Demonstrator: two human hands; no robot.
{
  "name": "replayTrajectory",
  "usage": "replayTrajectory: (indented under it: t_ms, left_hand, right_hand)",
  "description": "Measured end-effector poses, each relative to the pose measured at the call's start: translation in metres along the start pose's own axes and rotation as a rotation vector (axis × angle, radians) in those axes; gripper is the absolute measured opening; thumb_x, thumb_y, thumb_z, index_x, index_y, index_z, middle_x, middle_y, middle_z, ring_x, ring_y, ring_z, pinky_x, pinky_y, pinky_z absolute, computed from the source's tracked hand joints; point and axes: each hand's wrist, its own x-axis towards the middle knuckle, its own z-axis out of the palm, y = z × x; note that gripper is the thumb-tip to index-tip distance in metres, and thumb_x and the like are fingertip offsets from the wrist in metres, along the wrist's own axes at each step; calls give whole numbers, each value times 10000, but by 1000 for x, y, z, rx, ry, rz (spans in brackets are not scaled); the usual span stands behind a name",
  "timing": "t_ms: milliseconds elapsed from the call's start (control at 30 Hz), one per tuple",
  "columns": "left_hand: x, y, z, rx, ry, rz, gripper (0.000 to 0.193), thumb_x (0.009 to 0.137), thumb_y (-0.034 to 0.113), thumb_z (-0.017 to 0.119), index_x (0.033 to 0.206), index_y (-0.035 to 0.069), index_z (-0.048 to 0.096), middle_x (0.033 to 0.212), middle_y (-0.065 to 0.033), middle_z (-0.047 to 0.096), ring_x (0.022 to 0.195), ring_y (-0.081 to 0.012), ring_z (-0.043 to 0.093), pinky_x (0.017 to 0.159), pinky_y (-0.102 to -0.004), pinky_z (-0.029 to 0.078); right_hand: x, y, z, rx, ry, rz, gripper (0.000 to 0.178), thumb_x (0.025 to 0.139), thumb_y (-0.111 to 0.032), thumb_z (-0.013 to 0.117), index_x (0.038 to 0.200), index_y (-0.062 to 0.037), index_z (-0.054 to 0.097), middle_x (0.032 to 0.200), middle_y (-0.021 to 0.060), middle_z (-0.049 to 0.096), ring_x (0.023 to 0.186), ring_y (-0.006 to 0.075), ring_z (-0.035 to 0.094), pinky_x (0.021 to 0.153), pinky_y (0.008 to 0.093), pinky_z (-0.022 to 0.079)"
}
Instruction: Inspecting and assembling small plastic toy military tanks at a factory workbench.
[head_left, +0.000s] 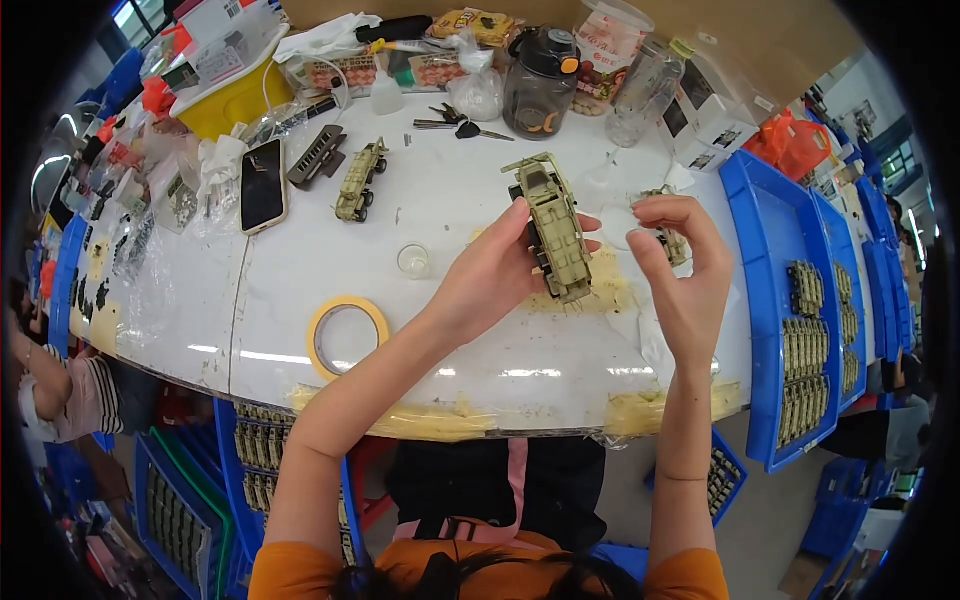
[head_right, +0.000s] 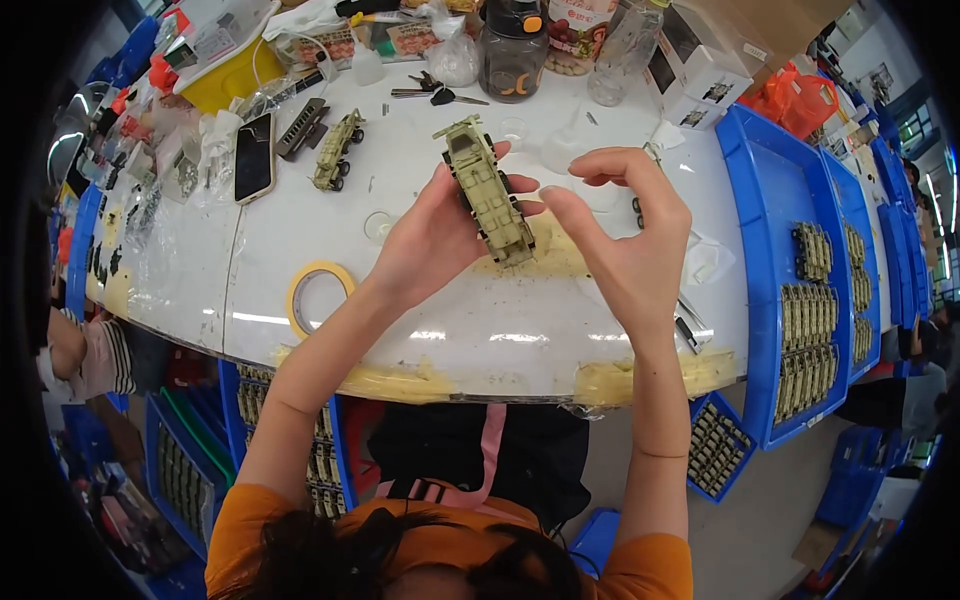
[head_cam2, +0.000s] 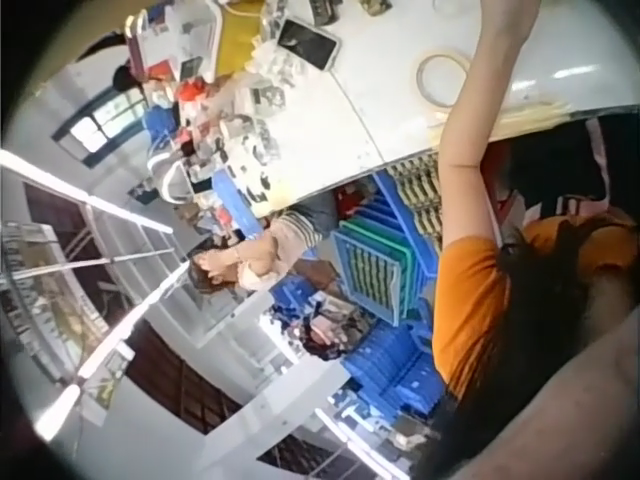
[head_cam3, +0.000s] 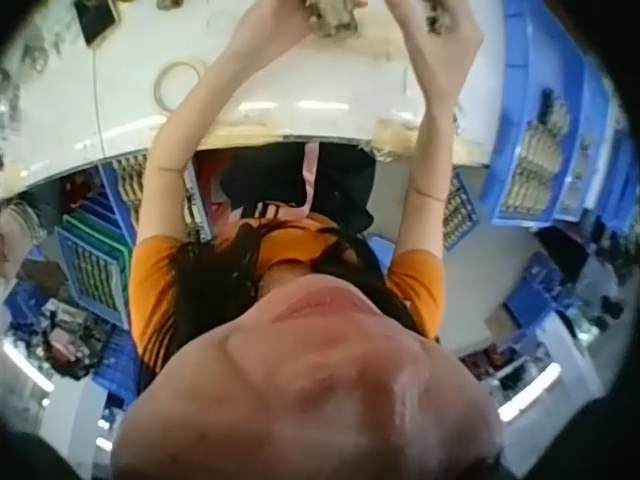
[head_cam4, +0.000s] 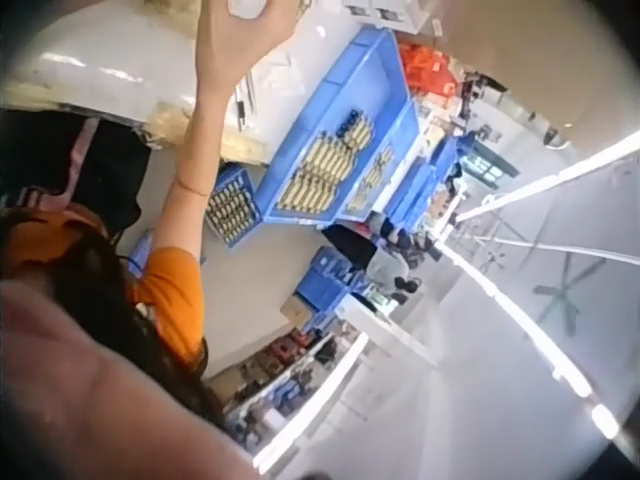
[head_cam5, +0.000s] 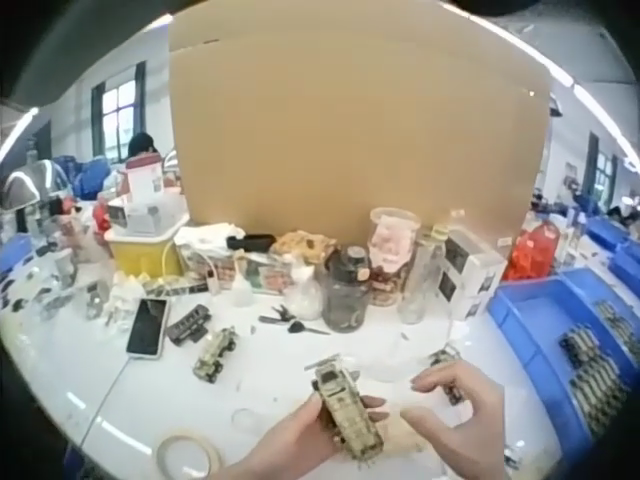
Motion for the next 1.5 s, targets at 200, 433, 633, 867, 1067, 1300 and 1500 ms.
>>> replayTrajectory:
  t_ms: [200,433,633,867,1067,1300,1500]
  left_hand:
    - [-9,10,-4,223,-17,12,585,965,466,263,1389,63,282,1104,-119,555,986,-244,555,855,-346,422]
    - [-23,6,5,632,-82,67,697,921,554,321,1373,24,300,913,-102,584,845,-209,564,742,-298,432]
    - [-26,-7,-1,361,-145,-14,377,978,267,364,1272,36,413,1074,-49,553,916,-119,506,807,-228,394]
    - [-25,-4,-3,327,-151,-50,397,899,195,511,1250,28,430,1023,-47,571,858,-110,510,766,-223,409]
    - [-25,1,2,441,-72,41,442,811,133,616,1211,21,464,980,-47,587,818,-111,514,716,-220,421]
    - [-23,5,0,489,-36,102,420,797,121,634,1180,18,497,959,-36,593,809,-108,513,693,-215,425]
    - [-21,8,-1,497,-27,157,418,786,118,642,1170,18,511,966,-39,603,815,-109,521,689,-214,433]
  right_hand:
    - [14,11,-1,79,-22,155,140,828,-124,586,878,3,619,854,54,621,731,115,523,700,210,426]
    - [32,79,-43,7,370,144,231,853,-212,600,867,16,634,791,52,624,695,115,517,650,217,431]
    - [28,140,-89,-346,323,512,428,826,-412,611,942,-3,655,860,55,632,719,103,532,655,222,437]
    - [24,158,-85,-354,-58,811,571,755,-534,643,986,-12,662,807,25,597,699,96,509,632,202,410]
    - [25,160,-82,-325,-151,850,589,751,-543,642,977,0,663,769,5,562,663,85,484,613,178,382]
    - [26,157,-75,-274,-87,798,562,778,-502,627,985,20,649,776,13,573,658,82,502,618,174,392]
    - [33,117,-76,226,-33,586,493,834,-376,580,1093,43,569,929,92,608,766,138,569,681,230,460]
